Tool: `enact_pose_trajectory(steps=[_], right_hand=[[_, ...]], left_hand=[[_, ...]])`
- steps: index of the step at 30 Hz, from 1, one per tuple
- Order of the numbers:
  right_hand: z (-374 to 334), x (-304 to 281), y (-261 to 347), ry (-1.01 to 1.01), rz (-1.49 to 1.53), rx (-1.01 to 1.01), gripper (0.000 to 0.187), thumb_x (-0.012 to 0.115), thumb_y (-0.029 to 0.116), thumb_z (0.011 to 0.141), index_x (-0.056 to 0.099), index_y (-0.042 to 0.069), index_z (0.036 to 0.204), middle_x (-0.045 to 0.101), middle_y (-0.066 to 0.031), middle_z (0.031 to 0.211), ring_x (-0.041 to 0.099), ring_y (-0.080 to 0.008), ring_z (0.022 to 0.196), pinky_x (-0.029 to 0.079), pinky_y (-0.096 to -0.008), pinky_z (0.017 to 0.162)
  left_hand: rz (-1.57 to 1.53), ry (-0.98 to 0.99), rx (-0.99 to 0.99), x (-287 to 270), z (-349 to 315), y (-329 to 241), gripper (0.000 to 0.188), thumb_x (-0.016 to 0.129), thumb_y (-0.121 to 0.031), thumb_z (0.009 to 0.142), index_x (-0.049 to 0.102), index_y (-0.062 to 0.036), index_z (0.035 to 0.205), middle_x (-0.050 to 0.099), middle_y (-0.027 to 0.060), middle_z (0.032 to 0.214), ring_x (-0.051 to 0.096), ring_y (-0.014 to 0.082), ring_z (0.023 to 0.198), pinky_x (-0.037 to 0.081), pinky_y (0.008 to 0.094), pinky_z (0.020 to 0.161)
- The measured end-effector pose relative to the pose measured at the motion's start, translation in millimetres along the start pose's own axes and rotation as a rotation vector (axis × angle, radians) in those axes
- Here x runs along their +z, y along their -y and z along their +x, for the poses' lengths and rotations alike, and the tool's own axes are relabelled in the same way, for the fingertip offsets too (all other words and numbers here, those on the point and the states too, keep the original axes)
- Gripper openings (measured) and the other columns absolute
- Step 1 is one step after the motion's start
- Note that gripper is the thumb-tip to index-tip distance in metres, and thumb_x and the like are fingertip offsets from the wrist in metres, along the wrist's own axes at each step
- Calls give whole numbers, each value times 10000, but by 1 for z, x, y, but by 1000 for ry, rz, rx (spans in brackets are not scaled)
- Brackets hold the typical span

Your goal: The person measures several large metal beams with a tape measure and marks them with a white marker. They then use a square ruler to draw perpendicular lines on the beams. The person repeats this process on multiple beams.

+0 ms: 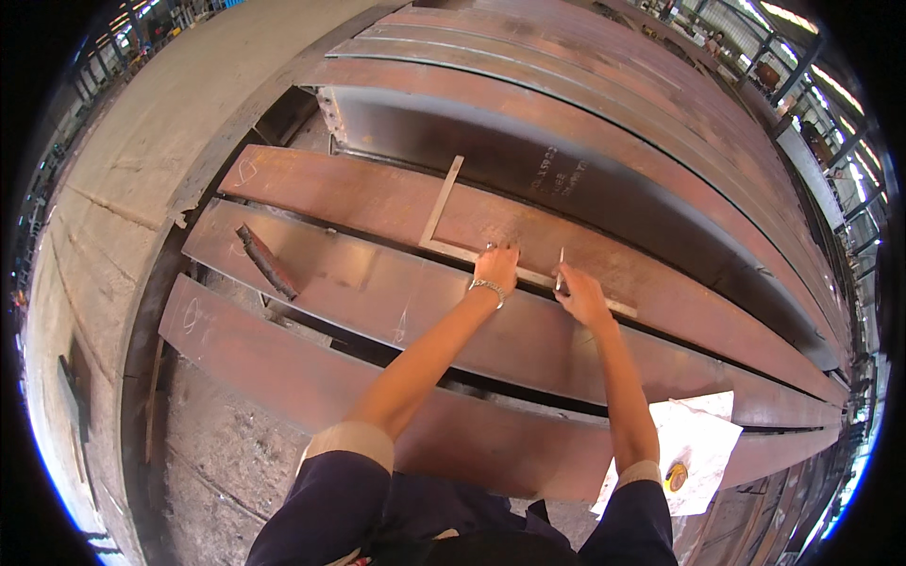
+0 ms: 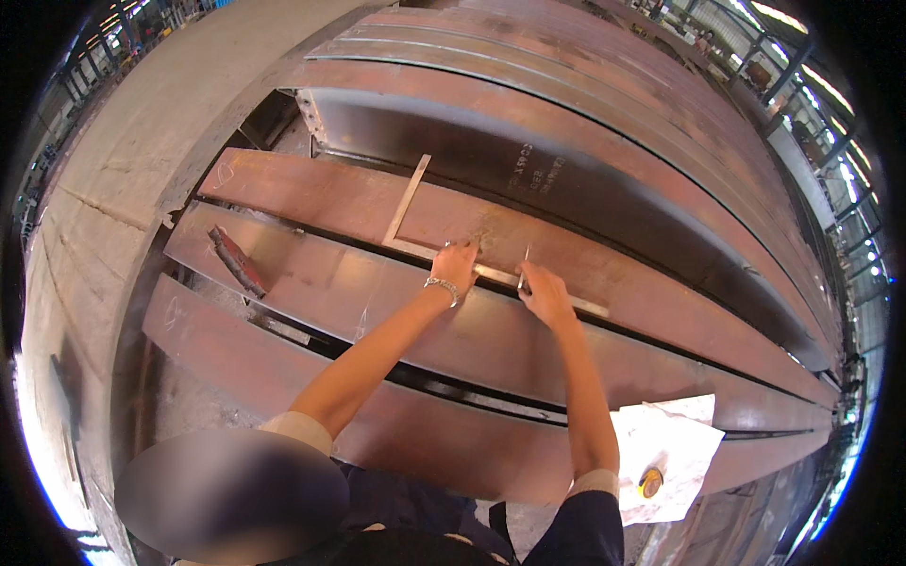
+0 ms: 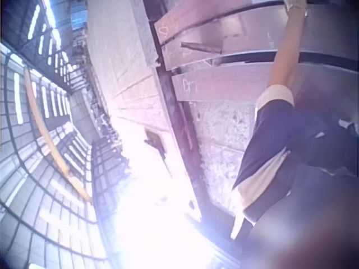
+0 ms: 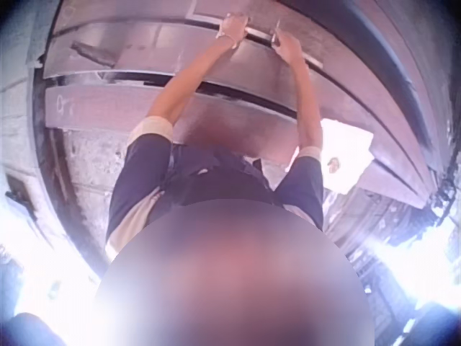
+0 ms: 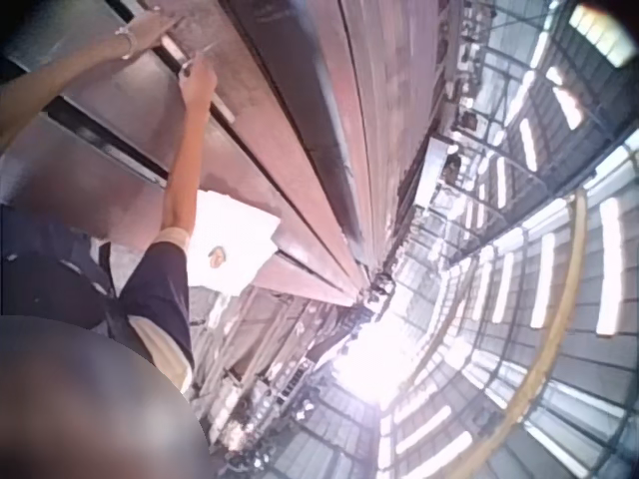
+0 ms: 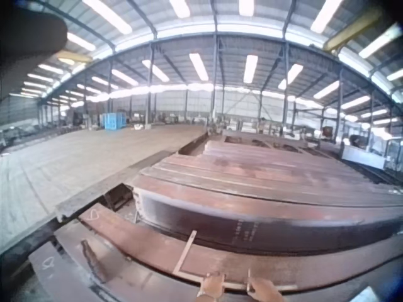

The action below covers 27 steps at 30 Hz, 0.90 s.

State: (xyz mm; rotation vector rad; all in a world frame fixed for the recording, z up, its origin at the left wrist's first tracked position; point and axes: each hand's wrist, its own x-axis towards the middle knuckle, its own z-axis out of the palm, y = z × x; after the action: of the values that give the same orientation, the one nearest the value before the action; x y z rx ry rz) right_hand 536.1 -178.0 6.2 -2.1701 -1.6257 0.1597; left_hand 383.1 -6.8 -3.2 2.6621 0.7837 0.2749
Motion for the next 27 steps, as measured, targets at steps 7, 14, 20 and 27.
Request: enact_pose_trajectory(steps=[7,14,20,27], right_hand=[[-8,3,1,-13,-104,-70,402,752,70,796,537,75,1136,668,-111,945,653,-318,930,536,-446,770],[-12,5,1,-65,-150,-96,374,745,100,813,543,84,1127,674,-105,965,662,-314,931,545,-443,756],[-10,-13,17,-497,-7,-45,203,729,111,870,617,113,1039,685,-116,903,688,-339,786,544,-422,677],[21,-93,32,-724,70,186,227,694,87,909,620,102,1123,702,-121,954,670,-328,872,504,-415,774]], left_hand=[[219,104,294,15,16,16,343,706,-75,848,633,-91,1183,632,132,1171,678,343,1042,583,435,872],[236,151,445,7,16,22,351,696,-65,831,608,-36,1170,625,140,1200,656,334,1060,568,457,839],[253,-205,571,-54,31,-1,388,715,-64,795,597,-53,1165,596,118,1181,619,314,1121,525,431,952],[169,-465,610,-122,78,-54,277,697,-81,794,629,-122,1060,596,99,1089,581,268,1156,364,449,1054]])
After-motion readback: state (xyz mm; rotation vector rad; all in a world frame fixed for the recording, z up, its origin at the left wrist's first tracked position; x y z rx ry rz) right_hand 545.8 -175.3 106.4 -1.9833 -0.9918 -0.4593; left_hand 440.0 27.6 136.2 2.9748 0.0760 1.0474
